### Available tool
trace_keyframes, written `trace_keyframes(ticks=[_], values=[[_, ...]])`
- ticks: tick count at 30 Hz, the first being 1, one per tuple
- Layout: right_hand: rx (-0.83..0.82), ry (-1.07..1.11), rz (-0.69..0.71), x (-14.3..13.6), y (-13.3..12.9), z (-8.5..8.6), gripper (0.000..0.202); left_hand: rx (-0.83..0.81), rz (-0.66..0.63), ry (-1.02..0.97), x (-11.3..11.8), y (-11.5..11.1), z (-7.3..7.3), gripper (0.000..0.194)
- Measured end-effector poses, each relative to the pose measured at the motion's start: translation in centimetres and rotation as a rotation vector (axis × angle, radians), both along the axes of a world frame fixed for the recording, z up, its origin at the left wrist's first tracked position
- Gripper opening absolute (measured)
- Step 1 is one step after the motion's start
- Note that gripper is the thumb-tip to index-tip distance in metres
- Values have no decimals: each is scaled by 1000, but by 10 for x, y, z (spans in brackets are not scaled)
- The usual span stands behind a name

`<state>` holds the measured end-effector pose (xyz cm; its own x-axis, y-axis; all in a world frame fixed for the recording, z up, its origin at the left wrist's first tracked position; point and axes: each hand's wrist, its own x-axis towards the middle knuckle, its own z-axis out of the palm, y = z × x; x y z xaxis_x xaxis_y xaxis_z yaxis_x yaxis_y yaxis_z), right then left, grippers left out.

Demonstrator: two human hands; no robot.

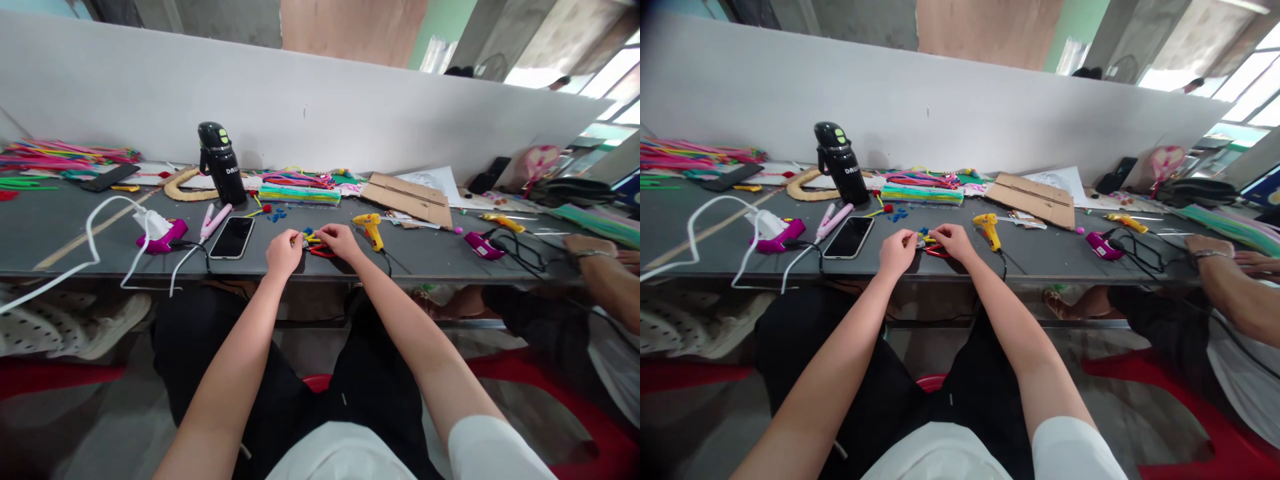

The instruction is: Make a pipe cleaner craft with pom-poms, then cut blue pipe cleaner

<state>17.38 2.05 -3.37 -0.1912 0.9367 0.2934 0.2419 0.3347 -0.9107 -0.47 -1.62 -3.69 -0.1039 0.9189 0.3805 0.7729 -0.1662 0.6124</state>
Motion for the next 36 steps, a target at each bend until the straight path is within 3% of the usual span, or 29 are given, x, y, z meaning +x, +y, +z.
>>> trace_keyframes(ticks=[4,11,25,36], values=[[42,31,4,-4,2,-5,34,-1,-3,30,0,0,-2,27],[290,0,-88,-14,2,-8,28,-16,-7,50,0,-1,0,29],[237,-19,-176,-18,-1,-9,24,-36,-9,42,2,-2,1,29],[318,-7,-223,-21,-5,-10,17,-39,-11,56,2,-2,2,30]])
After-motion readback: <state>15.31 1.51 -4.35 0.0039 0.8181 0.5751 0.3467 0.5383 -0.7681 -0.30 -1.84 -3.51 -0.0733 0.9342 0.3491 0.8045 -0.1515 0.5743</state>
